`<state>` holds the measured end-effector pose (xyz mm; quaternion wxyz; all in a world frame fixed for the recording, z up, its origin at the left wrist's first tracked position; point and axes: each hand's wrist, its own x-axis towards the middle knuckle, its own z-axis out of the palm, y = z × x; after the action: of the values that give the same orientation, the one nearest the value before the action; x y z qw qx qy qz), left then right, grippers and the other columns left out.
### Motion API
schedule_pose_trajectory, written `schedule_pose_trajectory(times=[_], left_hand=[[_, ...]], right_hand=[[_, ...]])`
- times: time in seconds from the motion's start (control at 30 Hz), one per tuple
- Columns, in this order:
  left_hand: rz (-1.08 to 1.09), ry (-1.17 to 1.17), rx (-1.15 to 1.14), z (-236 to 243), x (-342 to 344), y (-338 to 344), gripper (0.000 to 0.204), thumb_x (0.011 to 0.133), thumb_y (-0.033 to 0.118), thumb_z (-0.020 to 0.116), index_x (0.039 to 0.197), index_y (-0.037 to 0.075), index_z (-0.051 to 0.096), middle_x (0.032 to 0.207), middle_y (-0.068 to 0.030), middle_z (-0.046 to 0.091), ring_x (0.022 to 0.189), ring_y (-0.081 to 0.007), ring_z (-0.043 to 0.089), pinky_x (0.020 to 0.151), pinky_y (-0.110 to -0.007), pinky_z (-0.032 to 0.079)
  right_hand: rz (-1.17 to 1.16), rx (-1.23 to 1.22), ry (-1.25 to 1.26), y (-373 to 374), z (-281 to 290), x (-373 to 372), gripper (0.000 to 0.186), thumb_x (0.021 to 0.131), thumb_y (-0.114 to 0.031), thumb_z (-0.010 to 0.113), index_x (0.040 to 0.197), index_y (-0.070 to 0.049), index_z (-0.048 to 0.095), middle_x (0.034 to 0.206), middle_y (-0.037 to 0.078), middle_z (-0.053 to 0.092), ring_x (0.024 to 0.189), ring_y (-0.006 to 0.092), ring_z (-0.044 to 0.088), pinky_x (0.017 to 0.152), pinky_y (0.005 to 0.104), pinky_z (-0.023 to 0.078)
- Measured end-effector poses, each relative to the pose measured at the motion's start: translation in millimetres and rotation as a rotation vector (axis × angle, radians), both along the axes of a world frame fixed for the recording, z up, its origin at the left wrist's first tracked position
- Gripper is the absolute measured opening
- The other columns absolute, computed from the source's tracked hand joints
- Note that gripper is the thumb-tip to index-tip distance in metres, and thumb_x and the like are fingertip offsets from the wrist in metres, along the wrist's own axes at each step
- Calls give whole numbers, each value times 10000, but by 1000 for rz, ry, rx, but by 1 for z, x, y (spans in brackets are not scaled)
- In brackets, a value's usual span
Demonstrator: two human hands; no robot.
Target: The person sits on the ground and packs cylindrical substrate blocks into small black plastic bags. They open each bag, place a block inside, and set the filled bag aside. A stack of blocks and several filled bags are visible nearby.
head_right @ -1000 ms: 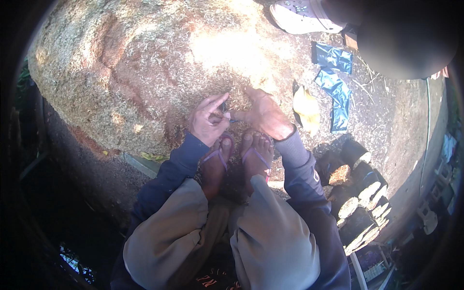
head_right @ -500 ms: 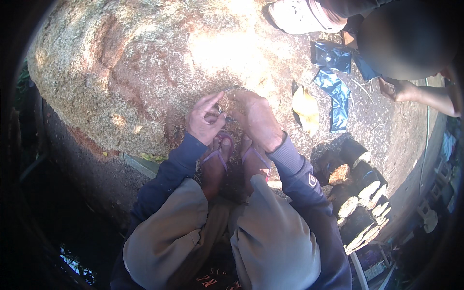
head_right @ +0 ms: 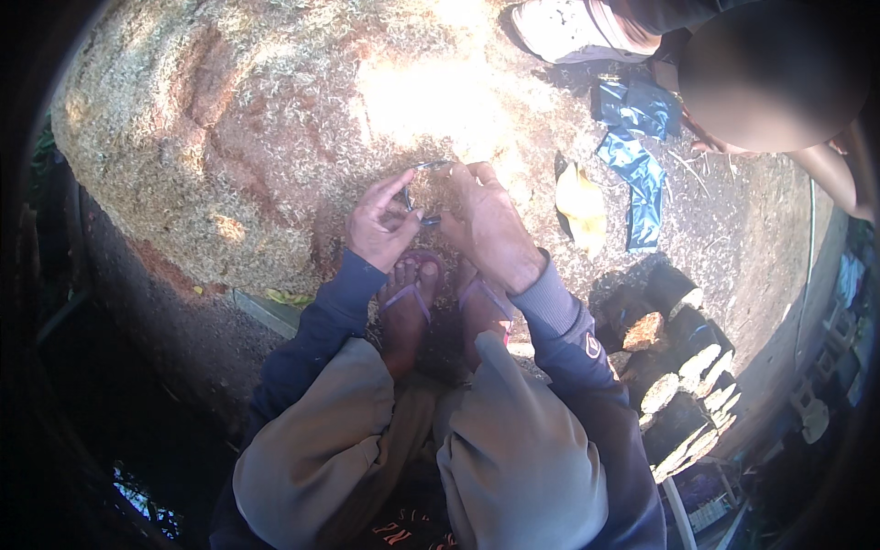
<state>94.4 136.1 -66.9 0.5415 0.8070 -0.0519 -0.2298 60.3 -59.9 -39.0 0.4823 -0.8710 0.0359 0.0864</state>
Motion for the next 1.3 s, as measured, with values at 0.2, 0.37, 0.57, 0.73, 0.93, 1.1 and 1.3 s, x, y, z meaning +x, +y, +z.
schedule_pose_trajectory(times=[0.2,0.37,0.57,0.73,0.93,1.1,1.3], left_hand=[[-22,-59,3,-2,0,-1,608,840,-18,733,1428,67,603,1370,-151,591,933,-168,715,738,-264,642],[12,-48,-26,-6,-2,2,626,834,-16,738,1437,67,593,1361,-143,587,920,-156,713,731,-262,637],[72,8,-60,-10,-1,4,632,829,-16,744,1437,78,597,1352,-131,591,902,-141,708,725,-257,633],[18,-51,0,-4,0,5,608,825,-17,746,1411,97,628,1353,-131,603,882,-141,704,715,-258,632],[8,-96,50,-1,-1,3,574,820,-12,750,1375,107,662,1318,-142,642,888,-162,709,727,-272,642],[16,-145,50,-3,-4,2,509,836,18,766,1335,75,683,1267,-153,673,914,-181,722,755,-283,652],[14,-97,52,-3,-3,6,375,865,111,814,1213,21,709,1186,-143,708,957,-182,730,761,-302,646]], right_hand=[[-252,322,198,-6,-9,-10,296,904,57,650,1192,19,595,1003,171,636,1001,283,641,719,354,584],[-12,-82,5,2,-19,-7,163,880,5,666,1040,-20,656,851,163,649,888,339,622,773,410,513],[227,-245,-54,-10,-4,-15,210,854,-129,685,1042,-38,673,960,178,641,954,373,574,917,450,451],[295,-352,-66,-9,4,-17,263,832,-247,745,1013,-60,706,1004,141,604,999,347,537,923,445,457],[178,-567,41,-11,10,-18,313,884,-339,727,1030,-63,713,1003,171,639,1035,332,622,891,503,506],[56,-361,152,-17,-8,-10,211,945,-240,661,995,-43,719,861,188,705,803,373,690,739,473,561],[-212,-134,1,-13,-25,-14,171,883,-11,704,1048,-20,659,833,152,686,816,297,716,743,394,547]])
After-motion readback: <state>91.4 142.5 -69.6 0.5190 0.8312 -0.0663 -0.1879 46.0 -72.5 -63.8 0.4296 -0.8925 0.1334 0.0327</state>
